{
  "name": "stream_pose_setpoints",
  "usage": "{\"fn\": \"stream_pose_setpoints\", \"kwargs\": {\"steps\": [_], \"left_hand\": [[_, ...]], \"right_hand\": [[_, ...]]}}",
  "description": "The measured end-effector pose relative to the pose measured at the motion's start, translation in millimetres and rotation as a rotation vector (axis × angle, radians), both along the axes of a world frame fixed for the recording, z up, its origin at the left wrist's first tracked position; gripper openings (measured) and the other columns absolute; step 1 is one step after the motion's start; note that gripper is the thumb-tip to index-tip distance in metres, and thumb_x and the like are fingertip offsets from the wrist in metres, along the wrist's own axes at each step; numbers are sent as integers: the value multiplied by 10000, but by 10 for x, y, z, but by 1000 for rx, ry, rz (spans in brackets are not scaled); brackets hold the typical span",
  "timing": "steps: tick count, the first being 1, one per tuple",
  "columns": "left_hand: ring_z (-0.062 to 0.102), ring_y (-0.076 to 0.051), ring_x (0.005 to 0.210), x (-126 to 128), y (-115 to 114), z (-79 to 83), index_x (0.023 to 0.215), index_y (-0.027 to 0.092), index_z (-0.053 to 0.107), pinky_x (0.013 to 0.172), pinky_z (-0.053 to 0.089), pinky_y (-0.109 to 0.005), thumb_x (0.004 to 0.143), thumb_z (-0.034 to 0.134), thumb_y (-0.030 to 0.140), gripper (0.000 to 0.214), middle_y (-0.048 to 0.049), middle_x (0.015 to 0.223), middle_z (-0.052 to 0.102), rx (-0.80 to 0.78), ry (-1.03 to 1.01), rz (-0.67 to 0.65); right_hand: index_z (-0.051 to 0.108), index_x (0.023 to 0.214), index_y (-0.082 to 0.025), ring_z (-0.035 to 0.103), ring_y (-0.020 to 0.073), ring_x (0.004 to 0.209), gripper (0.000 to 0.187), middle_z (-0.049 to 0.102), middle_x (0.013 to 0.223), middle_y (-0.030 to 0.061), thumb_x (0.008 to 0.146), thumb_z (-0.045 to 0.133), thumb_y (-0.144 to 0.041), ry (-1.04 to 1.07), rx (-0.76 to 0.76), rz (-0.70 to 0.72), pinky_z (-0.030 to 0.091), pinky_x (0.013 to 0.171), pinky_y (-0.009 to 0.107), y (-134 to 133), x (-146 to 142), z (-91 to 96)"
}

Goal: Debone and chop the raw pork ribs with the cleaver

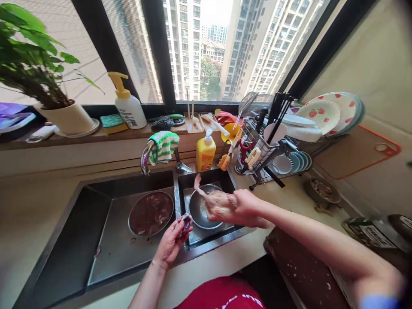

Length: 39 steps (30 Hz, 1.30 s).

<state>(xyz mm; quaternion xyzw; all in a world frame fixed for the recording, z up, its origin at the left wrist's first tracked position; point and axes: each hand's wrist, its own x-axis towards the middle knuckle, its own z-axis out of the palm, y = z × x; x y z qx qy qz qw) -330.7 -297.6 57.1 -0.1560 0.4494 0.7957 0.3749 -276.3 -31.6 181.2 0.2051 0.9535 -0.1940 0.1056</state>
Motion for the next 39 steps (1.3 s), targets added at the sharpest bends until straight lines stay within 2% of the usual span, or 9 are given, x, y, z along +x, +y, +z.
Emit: {"fn": "stream_pose_setpoints", "kwargs": {"steps": [4, 7, 12, 17, 22, 26, 29, 35, 39], "left_hand": [[644, -118, 684, -89, -89, 50, 985, 148, 568, 566, 511, -175, 715, 655, 148, 284, -58, 878, 666, 15, -2, -12], [648, -128, 703, -92, -43, 106, 969, 137, 563, 603, 524, -188, 722, 645, 142, 260, -62, 863, 662, 34, -14, -23], [648, -136, 711, -62, 128, 140, 973, 146, 541, 650, 530, -213, 718, 649, 147, 276, -48, 818, 652, 75, -49, -28], [631, -114, 701, 38, 386, 152, 976, 168, 552, 622, 511, -195, 690, 678, 163, 312, -26, 843, 637, 78, -68, -188], [621, -97, 745, 272, 806, 180, 1066, 221, 544, 723, 503, -210, 612, 735, 160, 496, -6, 957, 640, 34, -14, -351], [621, -132, 726, 627, 1334, 156, 1001, 170, 548, 744, 493, -277, 583, 757, 239, 472, -32, 875, 644, -16, 87, -608], [584, -128, 669, 1019, 1888, 111, 934, 149, 544, 690, 473, -275, 612, 726, 292, 396, -16, 756, 614, -52, 328, -793], [492, -118, 616, 1909, 3188, -55, 844, 179, 557, 601, 367, -228, 691, 613, 255, 180, 24, 658, 552, -251, 1131, -1116], [513, -225, 876, 2233, 3649, -170, 822, 189, 592, 762, 369, -315, 684, 633, 262, 161, -52, 803, 620, -451, 1578, -1217]], "right_hand": [[641, 686, -167, 588, 233, 766, 583, 639, 748, 94, 409, 689, -678, 7, 38, 162, 413, 698, 272, -225, -460, -656], [636, 816, -120, 545, 283, 908, 531, 620, 909, 159, 495, 741, -530, 27, 33, 161, 395, 808, 338, -345, -560, -1076], [629, 866, -181, 524, 214, 938, 150, 605, 965, 87, 726, 608, -231, 137, -69, 123, 402, 805, 305, -467, -287, -1345], [634, 767, -217, 555, 173, 896, 171, 627, 893, 34, 813, 471, -200, 258, -135, -89, 431, 811, 292, -396, 630, -1317], [621, 893, -215, 578, 199, 902, 251, 632, 951, 72, 850, 389, -298, 274, -5, -527, 463, 815, 336, -77, 2130, -1322], [585, 986, -158, 550, 258, 959, 306, 607, 999, 132, 816, 390, -322, 239, 209, -866, 422, 868, 426, 221, 3483, -1427], [569, 1020, -133, 541, 271, 961, 327, 604, 1006, 139, 787, 429, -315, 130, 382, -955, 410, 874, 433, 375, 4266, -1569], [539, 1086, -172, 546, 238, 966, 307, 591, 1062, 101, 809, 435, -256, 50, 336, -898, 433, 845, 364, 643, 4836, -1626], [500, 1173, -208, 583, 223, 894, 380, 576, 1031, 95, 795, 467, -205, -54, 238, -815, 457, 774, 323, 872, 4835, -1536]]}}
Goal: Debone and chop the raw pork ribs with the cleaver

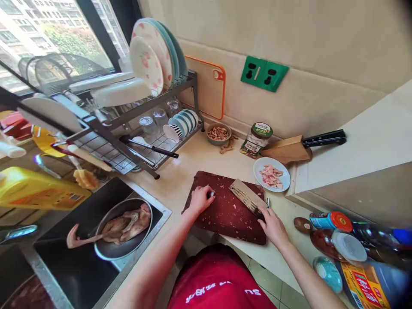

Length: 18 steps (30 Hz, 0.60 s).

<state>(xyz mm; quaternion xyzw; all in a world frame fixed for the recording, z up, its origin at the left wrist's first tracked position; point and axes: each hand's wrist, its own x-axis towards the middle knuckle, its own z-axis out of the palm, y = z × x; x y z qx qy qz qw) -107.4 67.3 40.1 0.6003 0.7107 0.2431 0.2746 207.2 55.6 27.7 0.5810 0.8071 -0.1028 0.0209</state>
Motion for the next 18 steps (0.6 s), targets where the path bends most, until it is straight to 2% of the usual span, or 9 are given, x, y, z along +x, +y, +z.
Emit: {"fn": "stream_pose_setpoints", "kwargs": {"steps": [3, 6, 8, 9, 13, 15, 18], "left_hand": [[462, -273, 1034, 9, 51, -46, 944, 187, 597, 873, 346, -384, 720, 614, 283, 244, -99, 974, 614, 45, 193, -51], [443, -240, 1120, -66, -10, -55, 1081, 218, 557, 947, 347, -381, 777, 556, 268, 308, -86, 1191, 530, 103, 183, -265], [460, -221, 1125, -100, -59, -65, 1078, 232, 568, 953, 373, -365, 792, 537, 259, 289, -74, 1236, 497, 90, 170, -374], [483, -214, 1100, -104, -82, -76, 1065, 233, 579, 940, 394, -359, 796, 533, 259, 274, -73, 1214, 509, 75, 179, -387], [533, -192, 1019, -43, -177, -161, 1022, 235, 618, 899, 436, -331, 835, 480, 286, 238, -67, 1112, 550, 65, 243, -310], [534, -184, 1016, 8, -224, -201, 1006, 234, 634, 888, 441, -315, 851, 451, 294, 247, -68, 1131, 530, 72, 259, -245], [548, -173, 972, 64, -266, -224, 1012, 232, 644, 840, 455, -287, 854, 443, 282, 260, -69, 1106, 532, 16, 292, -184]], "right_hand": [[416, 1285, -234, 613, 242, 784, 510, 584, 919, 114, 783, 490, -186, -162, -91, 0, 465, 663, 326, 107, -60, 56], [323, 1351, -204, 622, 265, 722, 581, 591, 833, 133, 793, 484, -190, -278, -159, -31, 456, 583, 329, 143, -109, 99], [328, 1345, -196, 622, 270, 737, 567, 594, 835, 135, 798, 475, -177, -284, -162, -13, 454, 576, 323, 140, -110, 124], [344, 1333, -193, 619, 272, 762, 549, 594, 854, 136, 799, 469, -168, -271, -139, -5, 455, 584, 321, 131, -102, 138], [374, 1288, -171, 614, 234, 771, 457, 605, 919, 121, 835, 420, -208, -89, -76, -80, 453, 612, 303, 47, -112, 246], [424, 1221, -183, 620, 201, 754, 355, 624, 921, 92, 880, 355, -259, 90, -142, -87, 450, 624, 280, -23, -196, 326], [500, 1076, -213, 622, 169, 790, 262, 639, 906, 54, 909, 308, -276, 288, -262, -1, 436, 650, 242, -132, -422, 430]]}}
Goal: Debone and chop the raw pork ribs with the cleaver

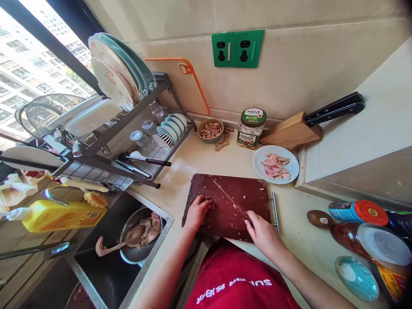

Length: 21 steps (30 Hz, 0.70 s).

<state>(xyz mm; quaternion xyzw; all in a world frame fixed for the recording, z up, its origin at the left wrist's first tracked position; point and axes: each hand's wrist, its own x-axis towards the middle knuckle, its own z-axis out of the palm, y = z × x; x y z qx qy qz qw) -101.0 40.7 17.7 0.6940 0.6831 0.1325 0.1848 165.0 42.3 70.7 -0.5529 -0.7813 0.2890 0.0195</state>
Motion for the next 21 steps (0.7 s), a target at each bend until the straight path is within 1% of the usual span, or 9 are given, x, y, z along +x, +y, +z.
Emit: {"fn": "stream_pose_setpoints", "kwargs": {"steps": [3, 6, 10, 14, 17, 21], "left_hand": [[542, -167, 964, 20, -1, 18, 1055, 262, 630, 818, 445, -258, 845, 453, 261, 274, -50, 1070, 554, -61, 56, 21], [538, -173, 948, 20, 21, 45, 1041, 292, 636, 805, 433, -254, 832, 466, 248, 273, -27, 1031, 578, -70, 76, 25], [533, -184, 954, 11, 46, 56, 973, 262, 660, 805, 424, -258, 833, 449, 217, 257, -33, 1017, 594, -85, 116, 9], [536, -194, 949, 13, 52, 55, 935, 219, 661, 804, 424, -272, 837, 443, 203, 239, -57, 1003, 599, -104, 177, -5], [549, -185, 917, 30, 52, 72, 946, 222, 653, 785, 425, -268, 832, 457, 197, 229, -54, 984, 600, -118, 184, 2], [561, -166, 870, 57, 64, 113, 940, 235, 649, 746, 420, -250, 828, 465, 186, 220, -40, 961, 601, -140, 176, 22]], "right_hand": [[525, 997, -218, 627, 162, 775, 197, 639, 867, 44, 890, 361, -235, 0, -60, 63, 416, 631, 227, -71, -228, 48], [529, 972, -223, 635, 169, 733, 178, 637, 835, 41, 884, 375, -212, -47, -66, 116, 397, 585, 230, -94, -341, 61], [528, 944, -217, 643, 185, 690, 171, 638, 808, 44, 883, 370, -190, -123, -78, 162, 371, 535, 241, -78, -341, 108], [526, 937, -213, 649, 203, 685, 179, 643, 817, 58, 887, 356, -186, -146, -138, 189, 361, 518, 251, -37, -313, 187], [522, 956, -207, 651, 206, 687, 177, 650, 828, 66, 878, 366, -177, -142, -190, 195, 356, 512, 250, -6, -300, 215], [516, 933, -201, 649, 193, 672, 165, 655, 796, 59, 868, 368, -169, -115, -225, 201, 344, 509, 243, 42, -290, 210]]}}
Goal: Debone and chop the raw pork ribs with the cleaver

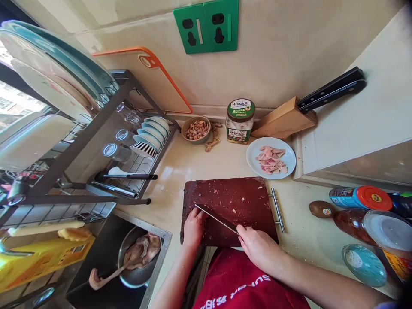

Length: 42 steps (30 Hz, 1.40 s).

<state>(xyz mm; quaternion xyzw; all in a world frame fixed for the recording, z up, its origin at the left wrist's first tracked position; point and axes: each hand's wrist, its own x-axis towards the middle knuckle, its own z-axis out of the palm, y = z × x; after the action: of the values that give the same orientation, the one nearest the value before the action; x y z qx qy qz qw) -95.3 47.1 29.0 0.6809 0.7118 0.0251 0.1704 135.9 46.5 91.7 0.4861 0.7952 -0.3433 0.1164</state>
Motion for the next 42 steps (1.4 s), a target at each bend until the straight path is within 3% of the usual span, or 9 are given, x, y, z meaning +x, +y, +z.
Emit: {"fn": "stream_pose_setpoints", "kwargs": {"steps": [14, 21, 25, 29, 34, 38, 42], "left_hand": [[559, -167, 887, -22, 32, 0, 924, 227, 647, 771, 423, -258, 830, 464, 174, 213, -43, 958, 592, -21, -16, -5], [557, -156, 847, -31, 22, -18, 841, 224, 653, 741, 430, -249, 839, 432, 148, 234, -34, 893, 589, -15, -67, -5], [564, -157, 882, -27, 19, -25, 916, 224, 637, 786, 444, -262, 845, 454, 211, 196, -38, 960, 590, 37, -143, 58], [559, -155, 937, -59, -13, -17, 929, 220, 614, 839, 448, -267, 826, 465, 204, 182, -36, 1000, 583, 131, -286, 106], [561, -150, 910, -54, -63, 28, 894, 200, 576, 839, 446, -283, 805, 419, 139, 190, -39, 946, 596, 175, -366, 131], [565, -170, 828, 48, -10, 61, 898, 173, 557, 757, 453, -296, 793, 486, 239, 143, -62, 900, 589, 156, -277, 249], [564, -184, 831, 88, 104, 58, 1005, 134, 543, 743, 432, -295, 724, 583, 264, 313, -75, 874, 599, 106, -215, 408]], "right_hand": [[515, 929, -188, 658, 217, 692, 172, 675, 777, 77, 856, 362, -159, 35, -120, 18, 364, 524, 255, 219, -129, 12], [512, 980, -193, 665, 237, 726, 214, 683, 819, 108, 852, 348, -143, -29, -121, -36, 398, 539, 258, 293, -497, -57], [496, 969, -189, 657, 235, 722, 185, 678, 806, 106, 876, 335, -196, 44, -78, -49, 387, 552, 266, 307, -510, -124], [479, 925, -191, 643, 187, 728, 148, 665, 799, 72, 886, 343, -234, 147, -62, -83, 334, 555, 239, 204, -229, -214], [466, 915, -196, 632, 163, 686, 137, 654, 754, 40, 893, 336, -234, 130, -75, -97, 277, 540, 238, -51, 112, -270], [470, 921, -192, 638, 167, 714, 144, 663, 783, 53, 892, 331, -215, 101, -46, -80, 285, 547, 242, -58, -42, -246], [474, 950, -185, 637, 184, 784, 153, 665, 869, 82, 888, 341, -227, 83, -2, -70, 333, 589, 247, 120, -382, -212]]}}
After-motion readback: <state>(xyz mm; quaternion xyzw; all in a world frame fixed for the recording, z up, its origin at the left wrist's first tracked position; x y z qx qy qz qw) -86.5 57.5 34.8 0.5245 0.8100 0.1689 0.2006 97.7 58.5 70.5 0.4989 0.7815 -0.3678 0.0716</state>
